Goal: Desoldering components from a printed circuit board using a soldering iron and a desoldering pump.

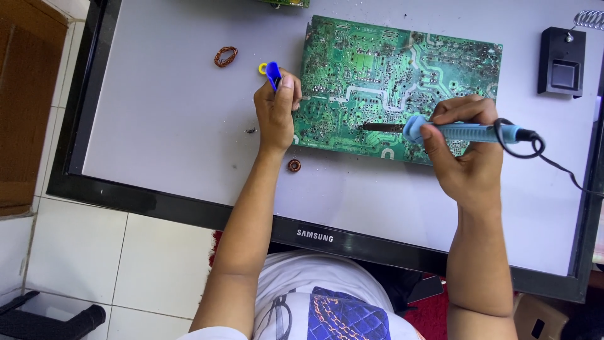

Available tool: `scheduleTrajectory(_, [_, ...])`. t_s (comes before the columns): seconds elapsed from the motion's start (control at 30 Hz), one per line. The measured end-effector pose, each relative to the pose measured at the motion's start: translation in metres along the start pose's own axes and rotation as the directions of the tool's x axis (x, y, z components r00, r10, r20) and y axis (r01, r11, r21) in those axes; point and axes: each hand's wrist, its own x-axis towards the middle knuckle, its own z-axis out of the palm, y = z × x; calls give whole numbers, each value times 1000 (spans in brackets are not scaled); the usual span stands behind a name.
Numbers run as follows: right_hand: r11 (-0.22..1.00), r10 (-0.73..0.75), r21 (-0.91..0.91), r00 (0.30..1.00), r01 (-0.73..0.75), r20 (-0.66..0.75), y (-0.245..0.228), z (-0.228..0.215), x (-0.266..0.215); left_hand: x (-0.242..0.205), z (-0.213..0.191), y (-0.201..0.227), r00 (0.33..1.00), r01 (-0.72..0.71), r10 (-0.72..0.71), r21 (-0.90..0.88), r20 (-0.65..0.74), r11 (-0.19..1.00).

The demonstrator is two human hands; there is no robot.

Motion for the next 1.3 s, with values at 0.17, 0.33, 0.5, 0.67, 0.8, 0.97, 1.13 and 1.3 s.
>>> scheduleTrajectory(0.17, [998, -43, -32, 998, 45, 52, -1, 0, 4, -4, -3, -1, 1000, -20, 20, -11, 0, 1000])
scheduleTrajectory(0.33, [998, -27, -58, 999, 25, -32, 0, 5, 16, -4, -3, -4, 998, -61, 61, 13, -11, 998])
scheduleTrajectory(0.5, [997, -73, -12, 997, 73, 12, 1, 2, 12, 5, -7, 12, 976, -149, 145, -17, -162, 989])
scheduleTrajectory(0.67, [998, -46, 50, 999, 47, -26, 16, -5, 3, 2, 25, 77, 989, -119, 100, -191, -109, 974])
scheduleTrajectory(0.8, [995, -53, 77, 986, 66, -158, 24, -11, 1, -1, 59, 72, 993, -15, 54, -337, 106, 942])
scheduleTrajectory(0.97, [995, -85, 29, 972, 93, -220, 26, -24, -1, -1, 84, 44, 967, 25, 74, -382, 242, 924])
scheduleTrajectory(1.13, [995, -83, 31, 966, 94, -247, 29, -28, 1, 0, 96, 43, 953, 60, 52, -354, 297, 933])
scheduleTrajectory(1.3, [996, -78, 20, 967, 86, -244, 31, -30, 1, -1, 100, 34, 950, 28, 80, -336, 303, 942])
